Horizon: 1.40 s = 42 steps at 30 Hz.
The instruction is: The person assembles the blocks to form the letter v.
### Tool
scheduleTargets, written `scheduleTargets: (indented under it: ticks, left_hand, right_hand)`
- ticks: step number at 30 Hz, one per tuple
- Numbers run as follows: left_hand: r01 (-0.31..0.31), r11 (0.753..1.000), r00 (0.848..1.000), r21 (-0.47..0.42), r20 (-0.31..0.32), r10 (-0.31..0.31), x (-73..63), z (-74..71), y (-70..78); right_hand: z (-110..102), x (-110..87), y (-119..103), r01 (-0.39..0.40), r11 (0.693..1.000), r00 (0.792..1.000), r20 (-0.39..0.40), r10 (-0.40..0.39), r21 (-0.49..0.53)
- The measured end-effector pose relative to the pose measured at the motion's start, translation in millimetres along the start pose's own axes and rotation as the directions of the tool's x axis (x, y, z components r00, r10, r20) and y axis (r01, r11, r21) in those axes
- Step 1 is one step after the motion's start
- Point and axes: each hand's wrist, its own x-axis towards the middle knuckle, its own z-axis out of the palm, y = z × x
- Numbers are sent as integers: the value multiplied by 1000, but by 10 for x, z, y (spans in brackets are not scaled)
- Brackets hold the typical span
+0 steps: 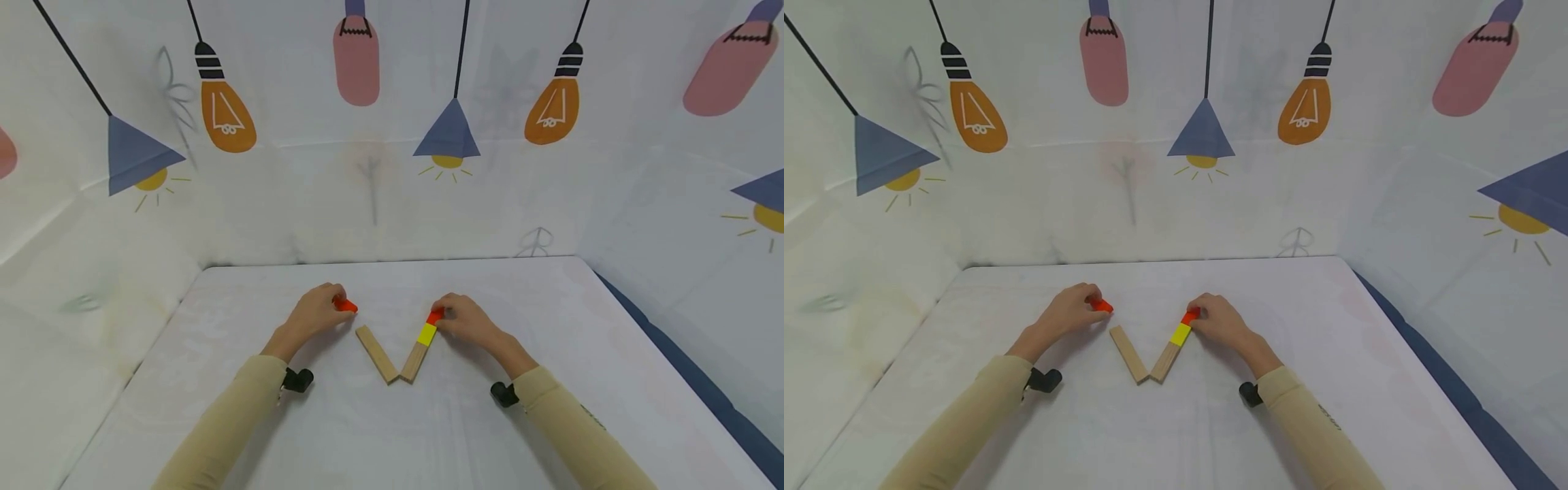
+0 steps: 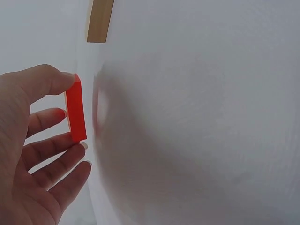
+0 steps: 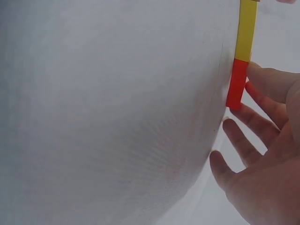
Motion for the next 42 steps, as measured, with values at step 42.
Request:
scheduleTargets:
  ticks: [42]
  left_hand:
    - [-62,992,998,110,28,59,-56,92,24]
  right_hand:
    - [-1,-13,-11,14,1000,1000,-14,-13,17]
